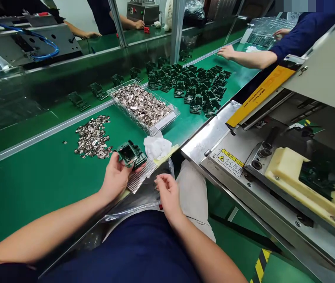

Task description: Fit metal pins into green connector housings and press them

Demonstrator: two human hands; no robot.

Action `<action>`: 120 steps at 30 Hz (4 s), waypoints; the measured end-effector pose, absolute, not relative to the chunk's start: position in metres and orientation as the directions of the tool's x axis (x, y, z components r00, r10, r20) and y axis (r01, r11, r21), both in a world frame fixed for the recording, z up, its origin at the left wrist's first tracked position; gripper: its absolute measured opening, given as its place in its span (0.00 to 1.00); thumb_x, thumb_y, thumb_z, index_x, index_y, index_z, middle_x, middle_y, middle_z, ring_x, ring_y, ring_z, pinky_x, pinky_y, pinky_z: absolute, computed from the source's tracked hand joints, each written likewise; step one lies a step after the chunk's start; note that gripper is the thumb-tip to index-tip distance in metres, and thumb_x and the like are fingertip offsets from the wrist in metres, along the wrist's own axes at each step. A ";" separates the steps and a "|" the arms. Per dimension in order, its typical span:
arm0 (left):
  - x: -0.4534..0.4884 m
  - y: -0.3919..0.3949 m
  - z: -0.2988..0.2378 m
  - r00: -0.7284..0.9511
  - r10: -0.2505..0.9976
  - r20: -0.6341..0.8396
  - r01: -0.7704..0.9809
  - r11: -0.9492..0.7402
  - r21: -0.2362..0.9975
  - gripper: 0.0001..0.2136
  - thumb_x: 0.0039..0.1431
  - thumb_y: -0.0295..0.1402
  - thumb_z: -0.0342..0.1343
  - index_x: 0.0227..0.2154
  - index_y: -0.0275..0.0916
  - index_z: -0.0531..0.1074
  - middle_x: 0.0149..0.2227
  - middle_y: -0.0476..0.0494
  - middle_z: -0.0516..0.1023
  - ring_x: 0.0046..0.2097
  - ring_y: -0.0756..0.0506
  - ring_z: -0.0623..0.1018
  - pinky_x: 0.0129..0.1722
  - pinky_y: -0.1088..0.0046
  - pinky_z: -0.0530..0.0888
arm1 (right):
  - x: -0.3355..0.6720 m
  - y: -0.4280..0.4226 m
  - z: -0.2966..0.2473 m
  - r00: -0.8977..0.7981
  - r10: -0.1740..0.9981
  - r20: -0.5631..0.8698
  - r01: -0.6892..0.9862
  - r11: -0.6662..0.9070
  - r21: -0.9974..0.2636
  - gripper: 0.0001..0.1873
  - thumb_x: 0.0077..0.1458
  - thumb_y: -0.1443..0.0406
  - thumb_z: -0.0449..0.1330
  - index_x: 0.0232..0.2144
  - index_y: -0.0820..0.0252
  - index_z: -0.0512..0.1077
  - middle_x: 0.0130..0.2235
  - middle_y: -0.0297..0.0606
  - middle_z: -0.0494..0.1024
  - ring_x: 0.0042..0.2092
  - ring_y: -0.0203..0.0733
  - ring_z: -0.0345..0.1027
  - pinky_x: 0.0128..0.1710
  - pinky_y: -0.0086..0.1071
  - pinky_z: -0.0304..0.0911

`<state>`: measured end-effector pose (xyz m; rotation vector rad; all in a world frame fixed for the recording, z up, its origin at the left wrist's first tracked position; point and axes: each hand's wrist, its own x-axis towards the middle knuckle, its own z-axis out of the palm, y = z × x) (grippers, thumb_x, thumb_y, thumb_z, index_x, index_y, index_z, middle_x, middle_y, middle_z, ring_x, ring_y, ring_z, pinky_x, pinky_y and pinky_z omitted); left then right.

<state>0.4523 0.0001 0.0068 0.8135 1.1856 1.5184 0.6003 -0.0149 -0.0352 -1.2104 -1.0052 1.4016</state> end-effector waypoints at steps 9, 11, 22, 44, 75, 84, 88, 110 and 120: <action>0.466 0.015 -0.010 -0.288 0.956 -0.057 -0.340 -0.046 0.939 0.24 0.51 0.42 0.65 0.45 0.42 0.60 0.43 0.43 0.73 0.42 0.44 0.79 0.36 0.69 0.81 | 0.572 -0.009 -0.055 -0.121 0.983 -0.137 -0.113 -0.151 -0.982 0.20 0.52 0.49 0.63 0.22 0.59 0.70 0.21 0.31 0.70 0.24 0.35 0.60 0.26 0.29 0.59; 0.463 0.015 -0.010 -0.289 0.955 -0.063 -0.338 -0.040 0.940 0.24 0.52 0.42 0.65 0.45 0.42 0.60 0.44 0.43 0.73 0.41 0.44 0.80 0.35 0.70 0.81 | 0.572 -0.010 -0.059 -0.105 0.988 -0.115 -0.106 -0.126 -0.986 0.21 0.54 0.49 0.61 0.23 0.59 0.70 0.22 0.32 0.70 0.25 0.36 0.61 0.28 0.30 0.60; 0.463 0.019 -0.009 -0.254 0.967 -0.035 -0.326 -0.051 0.944 0.23 0.53 0.43 0.64 0.46 0.41 0.60 0.41 0.45 0.73 0.41 0.46 0.78 0.38 0.69 0.80 | 0.577 -0.015 -0.068 -0.154 0.986 -0.062 -0.027 -0.066 -0.997 0.23 0.58 0.48 0.56 0.21 0.58 0.64 0.21 0.31 0.63 0.24 0.35 0.56 0.24 0.30 0.56; 0.468 0.017 -0.016 -0.250 0.966 0.063 -0.162 -0.106 0.981 0.18 0.59 0.35 0.58 0.50 0.41 0.61 0.40 0.45 0.74 0.40 0.48 0.77 0.38 0.73 0.78 | 0.588 -0.005 -0.074 -0.227 0.960 0.162 0.162 0.201 -0.966 0.16 0.62 0.56 0.51 0.25 0.58 0.66 0.25 0.35 0.68 0.29 0.39 0.61 0.31 0.32 0.60; 0.455 0.005 -0.015 -0.126 0.977 0.171 -0.260 -0.199 0.945 0.16 0.64 0.35 0.53 0.53 0.44 0.58 0.38 0.45 0.72 0.36 0.49 0.75 0.36 0.72 0.77 | 0.589 0.033 0.027 -0.203 0.850 0.486 0.392 0.526 -0.755 0.06 0.55 0.71 0.59 0.33 0.56 0.74 0.48 0.43 0.72 0.52 0.48 0.65 0.53 0.47 0.61; 0.453 -0.001 -0.010 -0.090 0.955 0.281 -0.035 -0.285 0.958 0.16 0.65 0.33 0.50 0.54 0.42 0.59 0.36 0.45 0.73 0.30 0.51 0.74 0.31 0.75 0.72 | 0.584 0.034 0.034 -0.231 0.863 0.449 0.448 0.504 -0.738 0.05 0.55 0.68 0.61 0.27 0.57 0.70 0.50 0.45 0.71 0.56 0.51 0.62 0.56 0.50 0.57; 0.454 -0.004 -0.011 -0.094 0.963 0.254 -0.036 -0.258 0.965 0.16 0.64 0.35 0.51 0.53 0.43 0.60 0.32 0.48 0.71 0.26 0.52 0.69 0.24 0.76 0.68 | 0.583 0.036 0.029 -0.177 0.973 0.148 0.191 0.182 -0.965 0.12 0.53 0.60 0.64 0.25 0.58 0.65 0.46 0.44 0.71 0.46 0.47 0.68 0.42 0.40 0.68; 0.677 0.095 0.105 0.676 0.600 0.429 0.011 -0.590 0.808 0.33 0.51 0.41 0.65 0.58 0.38 0.63 0.61 0.29 0.67 0.62 0.32 0.67 0.60 0.49 0.67 | 0.890 -0.069 0.081 0.751 0.374 0.545 0.426 0.356 -0.832 0.34 0.46 0.54 0.71 0.54 0.50 0.67 0.59 0.44 0.66 0.59 0.60 0.62 0.58 0.64 0.56; 0.727 0.114 0.126 0.626 0.680 0.382 -0.084 -0.429 0.900 0.31 0.39 0.35 0.71 0.49 0.36 0.72 0.45 0.36 0.78 0.47 0.38 0.79 0.50 0.56 0.77 | 0.934 -0.032 0.100 0.530 0.668 0.523 0.524 0.227 -0.821 0.37 0.41 0.55 0.73 0.53 0.58 0.69 0.50 0.47 0.75 0.52 0.51 0.69 0.53 0.46 0.66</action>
